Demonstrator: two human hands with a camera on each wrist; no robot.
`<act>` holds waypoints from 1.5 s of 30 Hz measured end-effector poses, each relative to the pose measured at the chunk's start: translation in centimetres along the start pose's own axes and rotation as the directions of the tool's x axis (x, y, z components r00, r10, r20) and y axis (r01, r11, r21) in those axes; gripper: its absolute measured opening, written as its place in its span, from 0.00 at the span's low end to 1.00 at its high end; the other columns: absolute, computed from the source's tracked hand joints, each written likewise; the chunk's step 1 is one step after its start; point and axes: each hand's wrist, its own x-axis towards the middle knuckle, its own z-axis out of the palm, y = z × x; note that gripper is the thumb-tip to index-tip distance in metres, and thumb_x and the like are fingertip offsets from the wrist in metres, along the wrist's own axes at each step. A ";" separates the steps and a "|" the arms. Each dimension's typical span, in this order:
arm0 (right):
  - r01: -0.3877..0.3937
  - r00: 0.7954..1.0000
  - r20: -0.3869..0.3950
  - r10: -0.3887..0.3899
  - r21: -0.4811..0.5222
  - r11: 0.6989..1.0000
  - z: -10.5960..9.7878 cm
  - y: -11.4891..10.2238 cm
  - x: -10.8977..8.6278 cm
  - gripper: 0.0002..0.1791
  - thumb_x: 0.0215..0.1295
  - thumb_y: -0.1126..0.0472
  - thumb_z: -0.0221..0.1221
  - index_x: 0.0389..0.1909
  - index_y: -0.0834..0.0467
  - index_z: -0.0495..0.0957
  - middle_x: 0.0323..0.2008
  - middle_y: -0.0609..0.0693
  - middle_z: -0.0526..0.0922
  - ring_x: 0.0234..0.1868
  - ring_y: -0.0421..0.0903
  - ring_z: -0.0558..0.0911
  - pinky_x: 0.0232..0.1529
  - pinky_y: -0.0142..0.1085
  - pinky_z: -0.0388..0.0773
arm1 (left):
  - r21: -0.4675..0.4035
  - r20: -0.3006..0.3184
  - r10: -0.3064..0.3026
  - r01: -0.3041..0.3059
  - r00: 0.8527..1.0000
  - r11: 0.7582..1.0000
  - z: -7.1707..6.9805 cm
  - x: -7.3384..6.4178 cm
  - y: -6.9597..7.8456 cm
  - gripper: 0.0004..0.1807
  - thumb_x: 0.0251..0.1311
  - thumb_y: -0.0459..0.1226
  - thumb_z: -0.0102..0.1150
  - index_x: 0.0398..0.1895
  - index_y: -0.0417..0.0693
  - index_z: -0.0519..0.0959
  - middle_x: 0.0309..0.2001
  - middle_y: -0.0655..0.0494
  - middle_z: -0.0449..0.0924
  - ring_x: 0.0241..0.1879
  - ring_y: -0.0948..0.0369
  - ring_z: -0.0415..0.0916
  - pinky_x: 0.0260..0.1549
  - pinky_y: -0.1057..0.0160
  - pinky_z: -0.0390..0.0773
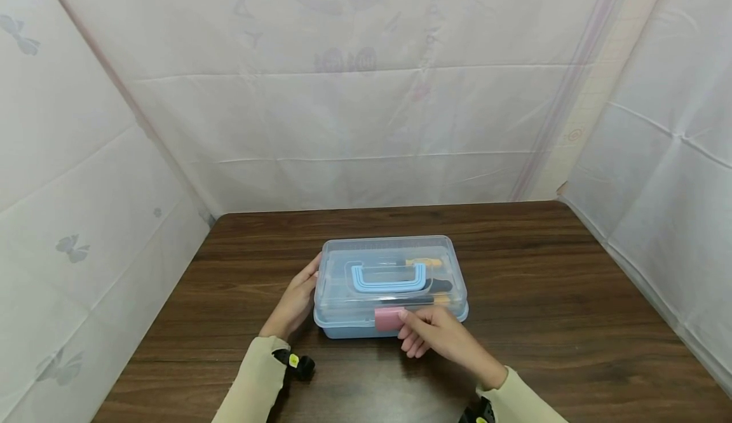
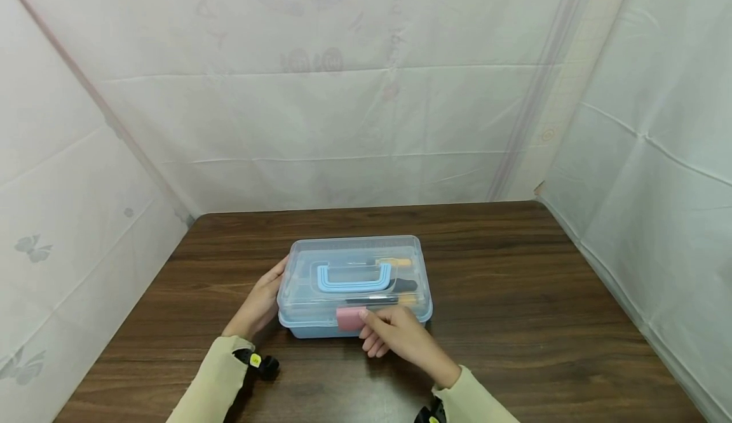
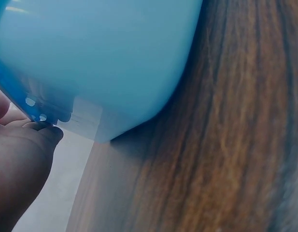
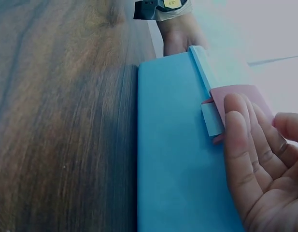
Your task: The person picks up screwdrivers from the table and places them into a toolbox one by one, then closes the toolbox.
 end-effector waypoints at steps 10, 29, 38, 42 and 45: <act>-0.022 1.000 -0.016 0.022 0.018 1.000 0.1 -0.1 -0.1 0.28 0.72 0.50 0.50 0.30 0.74 0.79 0.22 0.58 0.84 0.20 0.41 0.82 0.28 0.51 0.82 | -0.001 -0.003 -0.001 0.001 1.000 1.000 -0.1 0.0 0.0 0.29 0.75 0.38 0.33 0.77 0.50 0.47 0.78 0.56 0.43 0.77 0.57 0.36 0.74 0.49 0.40; -0.034 0.998 -0.051 0.036 0.030 0.999 0.3 -0.3 0.0 0.33 0.71 0.44 0.50 0.29 0.75 0.78 0.20 0.56 0.83 0.19 0.42 0.82 0.25 0.47 0.83 | -0.003 0.004 0.002 -0.002 1.000 1.000 -0.1 0.2 0.1 0.28 0.75 0.36 0.31 0.77 0.47 0.46 0.78 0.54 0.43 0.77 0.57 0.35 0.74 0.51 0.39; -0.033 0.999 -0.020 0.034 0.011 0.999 0.3 0.0 0.0 0.30 0.72 0.49 0.50 0.28 0.76 0.78 0.19 0.55 0.83 0.17 0.41 0.81 0.22 0.43 0.83 | -0.007 0.000 0.000 0.000 1.000 1.000 -0.1 0.2 0.1 0.28 0.75 0.36 0.31 0.77 0.47 0.46 0.78 0.54 0.43 0.77 0.58 0.35 0.74 0.51 0.39; -0.041 0.999 -0.010 0.041 0.009 0.999 0.5 0.5 -0.1 0.28 0.72 0.51 0.50 0.29 0.74 0.79 0.20 0.57 0.83 0.18 0.41 0.81 0.22 0.38 0.82 | -0.003 0.005 -0.004 0.004 1.000 1.000 -0.1 0.2 0.1 0.28 0.75 0.36 0.31 0.77 0.47 0.46 0.78 0.54 0.42 0.77 0.57 0.35 0.74 0.51 0.39; -0.042 0.999 -0.010 0.042 0.004 0.999 0.6 1.0 -0.1 0.26 0.73 0.52 0.50 0.30 0.73 0.80 0.20 0.57 0.84 0.18 0.40 0.81 0.22 0.37 0.82 | -0.004 0.004 -0.007 0.007 1.000 1.000 -0.1 0.2 0.1 0.28 0.75 0.36 0.31 0.77 0.48 0.46 0.78 0.54 0.42 0.77 0.57 0.35 0.74 0.51 0.40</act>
